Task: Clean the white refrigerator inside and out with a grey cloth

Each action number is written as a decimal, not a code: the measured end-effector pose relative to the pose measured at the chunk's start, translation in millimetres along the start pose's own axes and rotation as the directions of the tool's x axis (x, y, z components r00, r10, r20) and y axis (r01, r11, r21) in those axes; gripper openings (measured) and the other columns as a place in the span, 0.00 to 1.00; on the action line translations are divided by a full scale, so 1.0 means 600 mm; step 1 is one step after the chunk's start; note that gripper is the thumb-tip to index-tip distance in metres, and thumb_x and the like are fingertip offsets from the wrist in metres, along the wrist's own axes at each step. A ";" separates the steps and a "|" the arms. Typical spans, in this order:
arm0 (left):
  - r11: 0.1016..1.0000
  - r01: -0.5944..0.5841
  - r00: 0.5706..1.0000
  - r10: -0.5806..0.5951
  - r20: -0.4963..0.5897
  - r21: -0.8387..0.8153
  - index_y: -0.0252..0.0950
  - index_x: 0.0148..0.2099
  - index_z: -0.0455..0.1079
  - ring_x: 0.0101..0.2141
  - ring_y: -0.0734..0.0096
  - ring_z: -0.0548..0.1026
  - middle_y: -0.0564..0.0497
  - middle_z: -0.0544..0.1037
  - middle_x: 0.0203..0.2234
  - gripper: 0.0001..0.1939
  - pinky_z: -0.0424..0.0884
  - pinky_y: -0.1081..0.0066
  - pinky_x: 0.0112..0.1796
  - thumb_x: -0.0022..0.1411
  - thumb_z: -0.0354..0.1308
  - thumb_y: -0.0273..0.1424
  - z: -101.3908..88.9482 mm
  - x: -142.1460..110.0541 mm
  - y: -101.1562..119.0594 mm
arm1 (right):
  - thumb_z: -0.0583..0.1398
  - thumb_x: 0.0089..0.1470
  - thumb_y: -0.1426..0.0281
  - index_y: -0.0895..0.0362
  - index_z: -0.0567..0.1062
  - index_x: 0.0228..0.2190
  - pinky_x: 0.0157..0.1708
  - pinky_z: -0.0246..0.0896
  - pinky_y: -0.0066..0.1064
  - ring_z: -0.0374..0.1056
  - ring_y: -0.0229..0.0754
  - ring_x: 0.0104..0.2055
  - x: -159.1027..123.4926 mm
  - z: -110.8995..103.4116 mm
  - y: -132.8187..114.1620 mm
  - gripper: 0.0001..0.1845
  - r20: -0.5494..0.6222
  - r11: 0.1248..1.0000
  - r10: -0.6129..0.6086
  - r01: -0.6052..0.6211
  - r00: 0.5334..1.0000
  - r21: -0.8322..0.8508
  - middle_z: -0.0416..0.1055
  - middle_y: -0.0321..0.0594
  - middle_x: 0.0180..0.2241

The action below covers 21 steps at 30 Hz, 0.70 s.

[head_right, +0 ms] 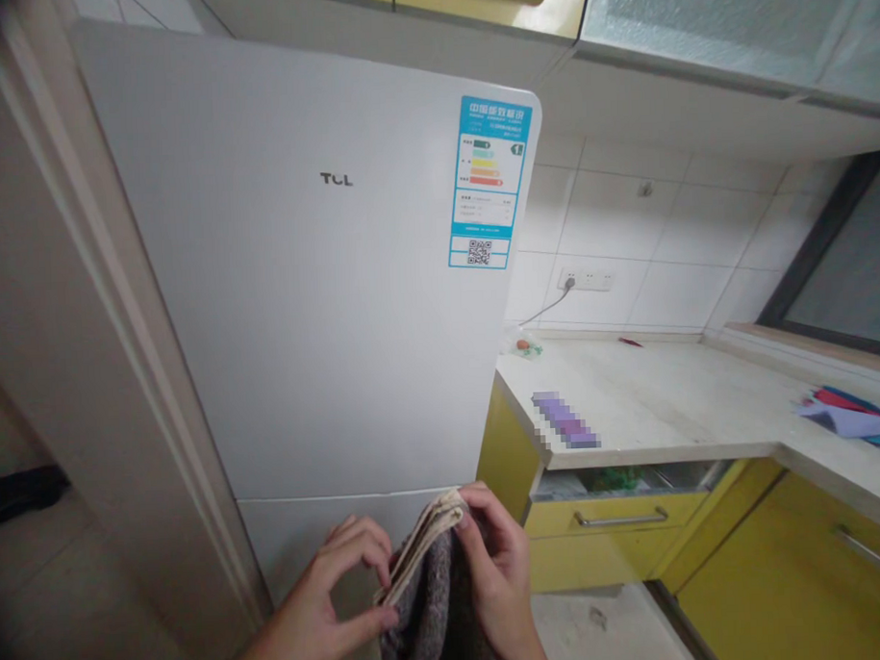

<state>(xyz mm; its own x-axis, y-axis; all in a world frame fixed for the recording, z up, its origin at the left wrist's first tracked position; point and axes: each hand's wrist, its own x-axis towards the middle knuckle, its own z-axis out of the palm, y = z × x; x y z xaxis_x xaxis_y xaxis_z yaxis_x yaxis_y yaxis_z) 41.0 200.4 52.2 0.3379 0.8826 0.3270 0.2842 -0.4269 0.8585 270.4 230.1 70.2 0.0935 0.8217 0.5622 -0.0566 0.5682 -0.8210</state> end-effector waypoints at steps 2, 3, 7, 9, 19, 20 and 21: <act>1.000 0.026 0.999 -0.025 0.041 -0.006 0.44 0.44 0.76 0.56 0.55 0.74 0.49 0.80 0.51 0.15 0.65 0.60 0.58 0.57 0.77 0.29 0.008 -0.005 0.003 | 0.69 0.66 0.54 0.51 0.85 0.37 0.37 0.73 0.26 0.76 0.41 0.36 -0.001 -0.004 0.000 0.14 -0.021 1.000 0.012 -0.012 1.000 0.008 0.78 0.39 0.34; 0.999 0.048 0.997 -0.049 0.054 0.017 0.44 0.46 0.77 0.59 0.53 0.73 0.49 0.79 0.54 0.18 0.65 0.59 0.60 0.56 0.77 0.27 0.010 -0.006 0.004 | 0.69 0.65 0.54 0.51 0.85 0.38 0.37 0.73 0.26 0.76 0.42 0.36 -0.002 -0.006 0.000 0.14 -0.030 1.000 0.019 -0.018 0.999 0.011 0.79 0.39 0.34; 0.974 0.098 0.993 -0.111 0.051 0.202 0.43 0.44 0.77 0.59 0.51 0.72 0.48 0.79 0.54 0.15 0.66 0.56 0.61 0.58 0.74 0.25 0.009 -0.007 0.000 | 0.70 0.65 0.53 0.50 0.86 0.39 0.37 0.74 0.27 0.76 0.43 0.36 -0.007 -0.015 0.006 0.14 -0.049 0.999 0.028 -0.027 0.998 0.023 0.79 0.40 0.35; 0.949 0.088 0.992 -0.112 0.064 0.303 0.44 0.43 0.78 0.60 0.51 0.72 0.49 0.79 0.56 0.11 0.65 0.55 0.61 0.61 0.73 0.26 0.005 -0.006 -0.004 | 0.70 0.65 0.55 0.50 0.85 0.39 0.38 0.74 0.26 0.77 0.43 0.37 -0.010 -0.017 0.006 0.13 -0.038 0.999 0.030 -0.028 0.999 0.041 0.79 0.40 0.35; 0.949 0.093 0.993 -0.067 -0.096 0.301 0.44 0.45 0.78 0.48 0.54 0.81 0.49 0.85 0.42 0.05 0.73 0.63 0.49 0.72 0.65 0.38 -0.026 0.003 -0.033 | 0.69 0.65 0.53 0.53 0.85 0.41 0.40 0.75 0.27 0.78 0.44 0.39 -0.009 -0.027 0.014 0.16 -0.070 0.989 0.081 -0.089 0.994 -0.118 0.81 0.43 0.38; 0.963 0.107 0.985 -0.068 -0.161 0.247 0.44 0.43 0.77 0.46 0.55 0.81 0.49 0.85 0.41 0.06 0.73 0.64 0.48 0.72 0.64 0.39 -0.034 0.003 -0.029 | 0.69 0.64 0.51 0.54 0.85 0.41 0.41 0.76 0.27 0.79 0.45 0.40 -0.008 -0.029 0.018 0.18 -0.087 0.982 0.102 -0.114 0.991 -0.147 0.82 0.44 0.39; 0.974 0.109 0.976 -0.067 -0.208 0.198 0.44 0.42 0.77 0.45 0.56 0.82 0.50 0.85 0.40 0.07 0.74 0.66 0.47 0.73 0.62 0.39 -0.042 0.003 -0.023 | 0.70 0.63 0.50 0.54 0.85 0.41 0.42 0.76 0.28 0.79 0.47 0.41 -0.007 -0.030 0.022 0.20 -0.096 0.976 0.121 -0.136 0.988 -0.169 0.82 0.45 0.39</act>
<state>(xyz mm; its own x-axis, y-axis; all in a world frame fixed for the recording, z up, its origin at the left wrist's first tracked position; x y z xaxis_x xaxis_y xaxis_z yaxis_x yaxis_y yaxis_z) 14.9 212.9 51.0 0.1245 0.9308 0.3437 0.4912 -0.3588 0.7937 287.1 233.5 55.4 0.1813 0.8763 0.4465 0.0998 0.4352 -0.8948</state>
